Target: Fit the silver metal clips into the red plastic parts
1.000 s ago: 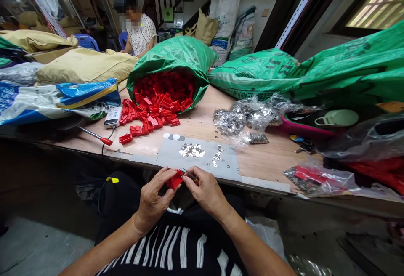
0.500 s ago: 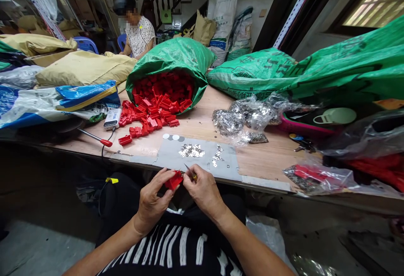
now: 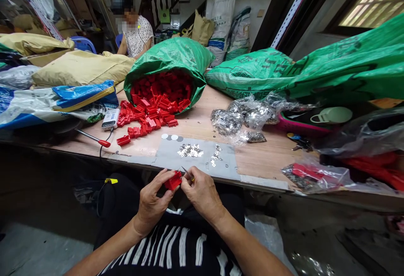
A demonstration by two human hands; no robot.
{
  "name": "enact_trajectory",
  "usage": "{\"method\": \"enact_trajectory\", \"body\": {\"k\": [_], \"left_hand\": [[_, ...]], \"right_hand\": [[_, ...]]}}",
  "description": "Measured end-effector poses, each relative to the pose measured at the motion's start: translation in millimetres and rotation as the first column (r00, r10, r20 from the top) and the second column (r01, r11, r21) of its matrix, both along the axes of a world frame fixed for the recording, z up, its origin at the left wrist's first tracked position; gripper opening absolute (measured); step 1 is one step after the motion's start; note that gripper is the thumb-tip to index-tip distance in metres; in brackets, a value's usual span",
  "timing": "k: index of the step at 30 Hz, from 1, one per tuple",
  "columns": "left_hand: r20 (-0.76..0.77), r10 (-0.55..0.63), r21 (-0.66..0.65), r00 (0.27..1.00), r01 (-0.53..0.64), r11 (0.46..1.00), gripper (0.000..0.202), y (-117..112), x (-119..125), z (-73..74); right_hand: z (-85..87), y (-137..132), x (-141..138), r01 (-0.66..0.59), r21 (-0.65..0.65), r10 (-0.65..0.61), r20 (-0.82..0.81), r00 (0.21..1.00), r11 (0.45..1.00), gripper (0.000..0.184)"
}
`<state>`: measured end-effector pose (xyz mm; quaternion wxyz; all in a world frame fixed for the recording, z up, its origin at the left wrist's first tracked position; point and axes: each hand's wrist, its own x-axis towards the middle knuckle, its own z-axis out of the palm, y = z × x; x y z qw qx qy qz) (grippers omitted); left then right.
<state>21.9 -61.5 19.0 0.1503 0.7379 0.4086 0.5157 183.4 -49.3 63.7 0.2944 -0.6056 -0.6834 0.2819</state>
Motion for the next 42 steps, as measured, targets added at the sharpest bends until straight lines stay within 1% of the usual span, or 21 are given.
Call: {"method": "enact_trajectory", "body": {"k": [2, 4, 7, 9, 12, 15, 21, 26, 30, 34, 42], "left_hand": [[-0.004, -0.021, 0.007, 1.0, 0.021, 1.0, 0.046, 0.1, -0.5, 0.2], [-0.006, -0.028, 0.002, 1.0, 0.028, 1.0, 0.045, 0.0, -0.7, 0.8], [0.009, 0.009, -0.031, 1.0, -0.009, 0.999, 0.042, -0.5, -0.6, 2.1], [0.016, 0.024, -0.044, 1.0, -0.024, 0.999, 0.041, -0.8, -0.4, 2.9], [0.024, 0.013, -0.052, 1.0, -0.012, 0.999, 0.041, -0.9, 0.0, 3.4], [0.04, -0.004, -0.067, 0.999, 0.007, 0.998, 0.041, -1.4, 0.4, 3.5], [0.123, -0.066, -0.181, 0.99, 0.088, 0.979, 0.038, -4.0, 3.0, 3.8], [0.168, -0.076, -0.245, 0.983, 0.117, 0.963, 0.035, -5.5, 5.5, 3.3], [0.177, -0.102, -0.273, 0.979, 0.149, 0.951, 0.034, -8.5, 4.0, 1.6], [0.195, -0.116, -0.29, 0.974, 0.17, 0.942, 0.034, -12.8, 2.6, -1.0], [0.3, -0.123, -0.383, 0.946, 0.237, 0.893, 0.031, -16.5, -0.4, -5.0]], "right_hand": [[-0.9, 0.3, 1.2, -0.015, -0.025, 0.015, -0.006, 1.0, 1.0, 0.008], [-2.6, 2.1, 4.6, -0.061, -0.054, 0.059, -0.039, 0.997, 0.997, 0.009], [-7.2, 7.6, 13.4, -0.155, -0.081, 0.142, -0.15, 0.978, 0.985, 0.015], [-11.2, 12.1, 19.5, -0.186, -0.094, 0.161, -0.232, 0.959, 0.978, 0.019], [-16.5, 17.4, 24.9, -0.205, -0.128, 0.157, -0.312, 0.937, 0.97, 0.024], [-19.6, 19.7, 24.7, -0.241, -0.174, 0.163, -0.369, 0.915, 0.955, 0.024], [-22.0, 20.6, 20.0, -0.321, -0.237, 0.179, -0.475, 0.862, 0.917, 0.028], [-22.7, 18.9, 19.0, -0.343, -0.286, 0.14, -0.55, 0.823, 0.895, 0.037], [-24.5, 14.1, 19.7, -0.402, -0.347, 0.112, -0.623, 0.774, 0.847, 0.04], [-27.3, 10.0, 21.0, -0.461, -0.366, 0.104, -0.682, 0.724, 0.808, 0.042], [-27.4, 8.0, 25.3, -0.518, -0.416, 0.103, -0.698, 0.709, 0.747, 0.043]]}}
